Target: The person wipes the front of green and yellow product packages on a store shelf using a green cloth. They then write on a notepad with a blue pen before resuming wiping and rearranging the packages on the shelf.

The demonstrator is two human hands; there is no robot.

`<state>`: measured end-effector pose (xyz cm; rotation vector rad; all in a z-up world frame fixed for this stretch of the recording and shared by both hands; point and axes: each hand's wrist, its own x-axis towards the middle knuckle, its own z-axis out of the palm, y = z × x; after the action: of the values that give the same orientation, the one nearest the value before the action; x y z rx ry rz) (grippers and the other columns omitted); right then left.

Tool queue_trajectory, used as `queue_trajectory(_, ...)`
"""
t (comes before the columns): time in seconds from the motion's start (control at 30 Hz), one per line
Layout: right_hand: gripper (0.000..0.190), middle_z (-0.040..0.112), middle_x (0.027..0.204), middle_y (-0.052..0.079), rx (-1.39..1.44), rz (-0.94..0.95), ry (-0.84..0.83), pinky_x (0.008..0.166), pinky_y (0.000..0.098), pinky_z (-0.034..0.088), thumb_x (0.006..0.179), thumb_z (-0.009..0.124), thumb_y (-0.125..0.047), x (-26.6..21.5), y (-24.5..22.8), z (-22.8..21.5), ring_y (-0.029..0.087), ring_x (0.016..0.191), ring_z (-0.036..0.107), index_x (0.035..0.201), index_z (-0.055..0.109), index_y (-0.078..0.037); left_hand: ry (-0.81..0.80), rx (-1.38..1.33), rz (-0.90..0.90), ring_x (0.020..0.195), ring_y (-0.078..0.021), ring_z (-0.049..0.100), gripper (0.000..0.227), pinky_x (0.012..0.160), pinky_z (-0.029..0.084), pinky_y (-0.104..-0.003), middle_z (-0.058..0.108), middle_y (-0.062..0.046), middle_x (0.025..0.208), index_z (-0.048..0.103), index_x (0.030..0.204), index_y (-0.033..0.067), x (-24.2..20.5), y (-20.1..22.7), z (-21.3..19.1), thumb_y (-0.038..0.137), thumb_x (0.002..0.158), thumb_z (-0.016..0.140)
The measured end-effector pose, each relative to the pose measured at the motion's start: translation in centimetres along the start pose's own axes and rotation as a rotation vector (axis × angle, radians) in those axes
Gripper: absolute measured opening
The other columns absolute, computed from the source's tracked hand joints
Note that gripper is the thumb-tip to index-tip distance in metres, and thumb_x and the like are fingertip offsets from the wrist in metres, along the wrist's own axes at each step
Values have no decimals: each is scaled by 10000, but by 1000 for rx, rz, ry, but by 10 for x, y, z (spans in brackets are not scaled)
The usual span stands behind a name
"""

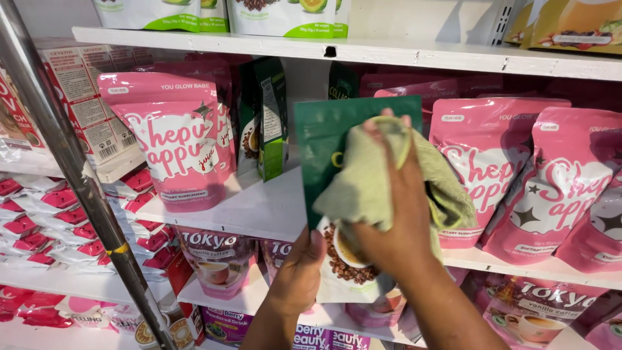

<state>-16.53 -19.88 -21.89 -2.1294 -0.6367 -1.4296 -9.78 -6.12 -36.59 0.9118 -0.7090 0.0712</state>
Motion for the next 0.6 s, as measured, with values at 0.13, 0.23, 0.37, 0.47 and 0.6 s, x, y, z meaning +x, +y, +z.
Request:
queue_trajectory(0.13, 800, 595, 1472, 257, 472, 489, 34, 1165, 427, 469, 813, 687, -339, -50, 26, 18, 412, 1368, 600, 1528, 433, -87, 80, -207, -5, 1301, -229, 572, 491, 1146, 421, -395, 596, -149, 1419, 484, 1458, -27, 8, 8, -5, 284, 1079, 454)
queue_trajectory(0.23, 875, 483, 1510, 313, 432, 217, 38, 1167, 486, 409, 842, 704, -291, -92, 16, 34, 456, 1422, 476, 1600, 332, -62, 39, -383, -30, 1242, -243, 597, 496, 1071, 477, -412, 600, -140, 1380, 472, 1457, 12, 8, 20, -6, 323, 1075, 420)
queue_trajectory(0.37, 934, 347, 1609, 307, 90, -174, -84, 1219, 564, 267, 778, 763, -352, -81, -32, 18, 495, 1542, 262, 1577, 358, -89, 59, -51, -153, 1101, -240, 590, 513, 908, 479, -394, 618, -188, 1297, 476, 1476, -34, 1, -10, -27, 323, 1110, 434)
queue_trajectory(0.47, 924, 325, 1637, 293, 74, -197, -83, 1263, 544, 266, 789, 797, -311, -57, -30, 11, 494, 1573, 234, 1579, 362, -110, -145, -78, -127, 1205, -218, 567, 525, 1006, 467, -385, 576, -129, 1386, 420, 1523, 7, -7, -29, -33, 236, 1059, 512)
queue_trajectory(0.6, 860, 330, 1650, 284, -3, -137, 99, 1291, 513, 271, 799, 715, -90, -7, -21, -6, 461, 1589, 247, 1575, 347, -54, -280, 191, 57, 1440, -169, 457, 540, 1218, 327, -321, 523, -90, 1546, 414, 1558, -15, -5, 32, 19, 319, 1134, 385)
